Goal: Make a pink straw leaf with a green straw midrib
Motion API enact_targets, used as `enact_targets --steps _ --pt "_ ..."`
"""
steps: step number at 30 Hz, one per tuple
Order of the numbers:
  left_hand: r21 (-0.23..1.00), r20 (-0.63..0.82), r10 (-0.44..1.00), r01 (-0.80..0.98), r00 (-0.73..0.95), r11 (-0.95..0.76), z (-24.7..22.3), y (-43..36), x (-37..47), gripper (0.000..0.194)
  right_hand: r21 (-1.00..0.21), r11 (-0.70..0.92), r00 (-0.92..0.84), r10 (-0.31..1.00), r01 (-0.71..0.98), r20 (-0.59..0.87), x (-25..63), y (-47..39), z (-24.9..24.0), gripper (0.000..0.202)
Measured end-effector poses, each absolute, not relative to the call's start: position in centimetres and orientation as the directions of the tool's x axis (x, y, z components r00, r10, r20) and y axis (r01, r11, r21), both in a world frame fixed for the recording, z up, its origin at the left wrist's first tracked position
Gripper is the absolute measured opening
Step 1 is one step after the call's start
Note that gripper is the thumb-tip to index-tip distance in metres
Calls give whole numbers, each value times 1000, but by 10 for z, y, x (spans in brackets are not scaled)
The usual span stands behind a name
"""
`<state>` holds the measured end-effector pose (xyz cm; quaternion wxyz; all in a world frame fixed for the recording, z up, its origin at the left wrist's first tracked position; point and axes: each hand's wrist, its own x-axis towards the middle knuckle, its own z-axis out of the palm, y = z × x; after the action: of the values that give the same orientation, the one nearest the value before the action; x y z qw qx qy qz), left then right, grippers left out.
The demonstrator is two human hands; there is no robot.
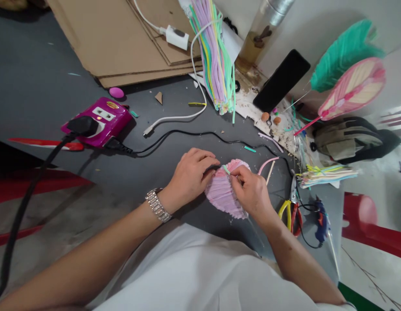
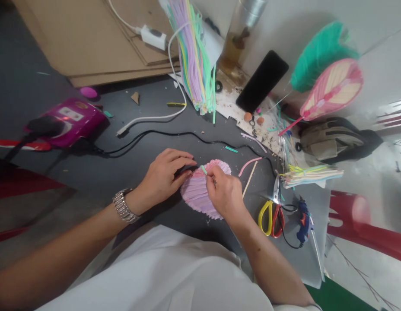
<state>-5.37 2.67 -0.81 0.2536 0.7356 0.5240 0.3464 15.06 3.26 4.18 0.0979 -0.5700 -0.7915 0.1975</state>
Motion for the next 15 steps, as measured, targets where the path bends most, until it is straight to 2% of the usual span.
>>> enact_targets --steps 15 --pt "675 249 936 648 250 -353 -6 26 -51 21 -388 281 -339 937 878 -88 150 33 39 14"
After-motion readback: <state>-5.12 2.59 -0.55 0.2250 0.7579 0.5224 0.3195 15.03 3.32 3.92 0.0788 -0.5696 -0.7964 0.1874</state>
